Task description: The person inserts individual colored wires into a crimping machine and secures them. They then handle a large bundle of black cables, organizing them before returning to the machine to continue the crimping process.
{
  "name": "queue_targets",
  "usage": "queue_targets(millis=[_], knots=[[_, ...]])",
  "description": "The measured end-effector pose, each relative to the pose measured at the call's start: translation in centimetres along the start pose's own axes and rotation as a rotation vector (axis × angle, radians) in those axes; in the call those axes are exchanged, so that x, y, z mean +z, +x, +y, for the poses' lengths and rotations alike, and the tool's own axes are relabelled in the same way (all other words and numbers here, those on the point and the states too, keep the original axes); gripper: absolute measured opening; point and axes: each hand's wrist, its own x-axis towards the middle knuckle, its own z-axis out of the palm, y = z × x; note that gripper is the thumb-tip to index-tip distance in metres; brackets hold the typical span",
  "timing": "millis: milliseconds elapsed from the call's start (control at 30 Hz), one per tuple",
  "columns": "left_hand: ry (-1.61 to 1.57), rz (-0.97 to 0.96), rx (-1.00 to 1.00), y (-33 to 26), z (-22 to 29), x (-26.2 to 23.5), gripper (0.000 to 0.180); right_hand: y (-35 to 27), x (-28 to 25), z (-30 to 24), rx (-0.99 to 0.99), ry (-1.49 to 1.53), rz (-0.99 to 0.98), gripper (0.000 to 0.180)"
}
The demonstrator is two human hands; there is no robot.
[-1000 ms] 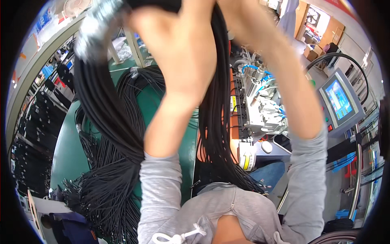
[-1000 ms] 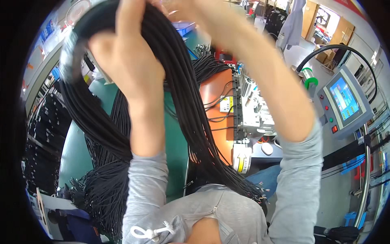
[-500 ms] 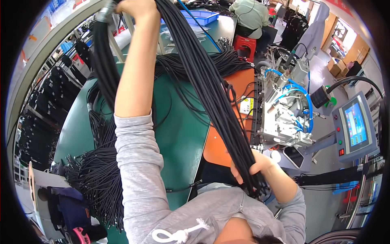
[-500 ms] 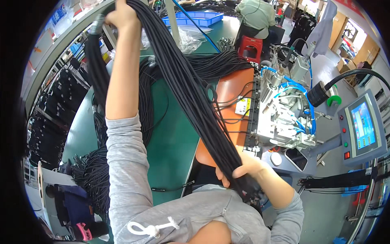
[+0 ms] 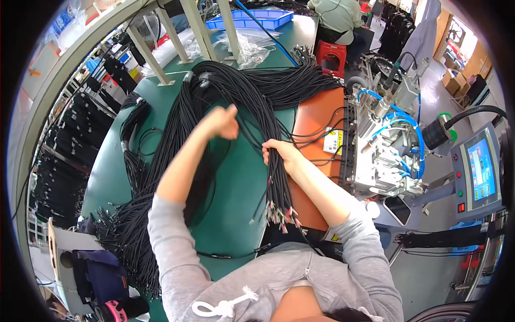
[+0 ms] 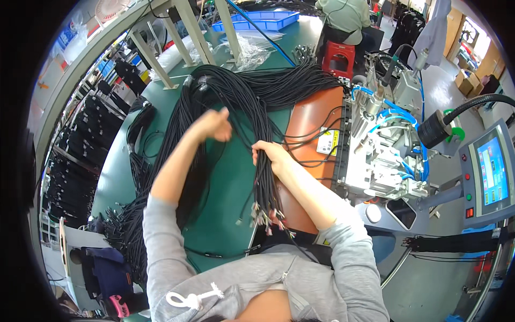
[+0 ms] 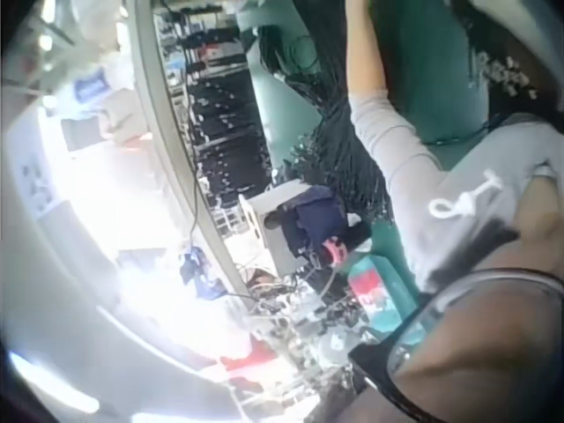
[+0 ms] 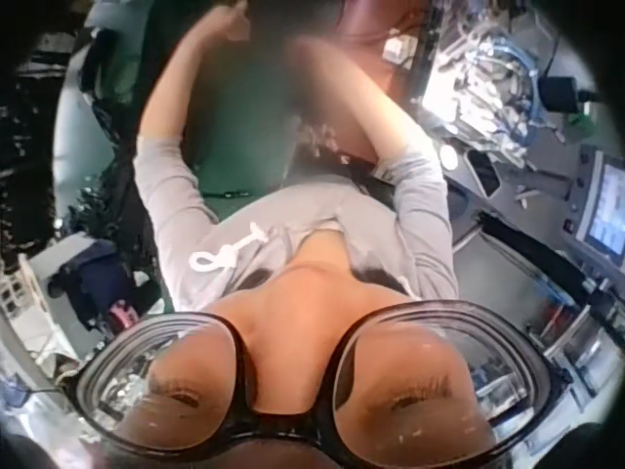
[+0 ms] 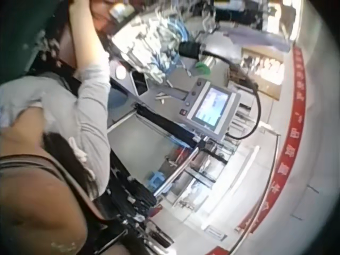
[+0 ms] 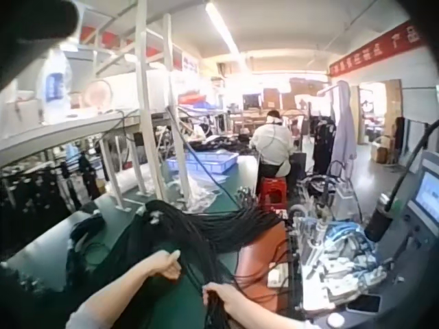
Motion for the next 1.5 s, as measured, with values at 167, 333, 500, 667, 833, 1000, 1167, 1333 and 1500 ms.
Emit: queue_targets(millis=[167, 333, 500, 667, 833, 1000, 1167, 1333, 1500], knots=[[-0.758, -0.287, -0.11, -6.9, -2.5, 7.9, 0.075, -2.1, 2.4, 0.1, 0.176, 0.138, -0.121, 0.016], [-1.232, -0.227, -0.107, -5.3, 0.3, 11.8, 0.059, -3.5, 1.6, 1.7, 0.029, -0.182, -0.164, 0.031], [-1.008, -0.166, -0.134, -6.0, -0.1, 10.0, 0.034, -2.1, -0.3, 1.6, -0.251, -0.452, -0.083, 0.042], [-0.853, -0.046, -0.251, -7.1, 1.0, 8.7, 0.027, -1.6, -0.9, 1.0, -0.237, -0.374, -0.067, 0.025], [-0.883, 0.005, -0.188, -8.1, 1.4, 9.7, 0.026, -2.2, -0.1, 0.8, -0.245, -0.35, -0.032, 0.024], [-0.934, 0.014, -0.209, -8.2, 1.4, 10.1, 0.024, -2.3, 0.0, 0.8, -0.335, -0.296, 0.009, 0.023], [-1.002, 0.025, -0.223, -8.0, 0.5, 10.4, 0.019, -1.9, -1.0, -0.1, -0.312, -0.148, 0.034, 0.019], [-1.132, -0.055, -0.246, -8.1, 1.9, 10.4, 0.02, -3.5, -1.4, -0.8, -0.116, -0.149, -0.235, 0.019], [-0.957, -0.327, -0.303, -8.6, 5.0, 5.9, 0.023, -11.5, -3.4, -1.1, 0.006, -0.067, -0.305, 0.028]])
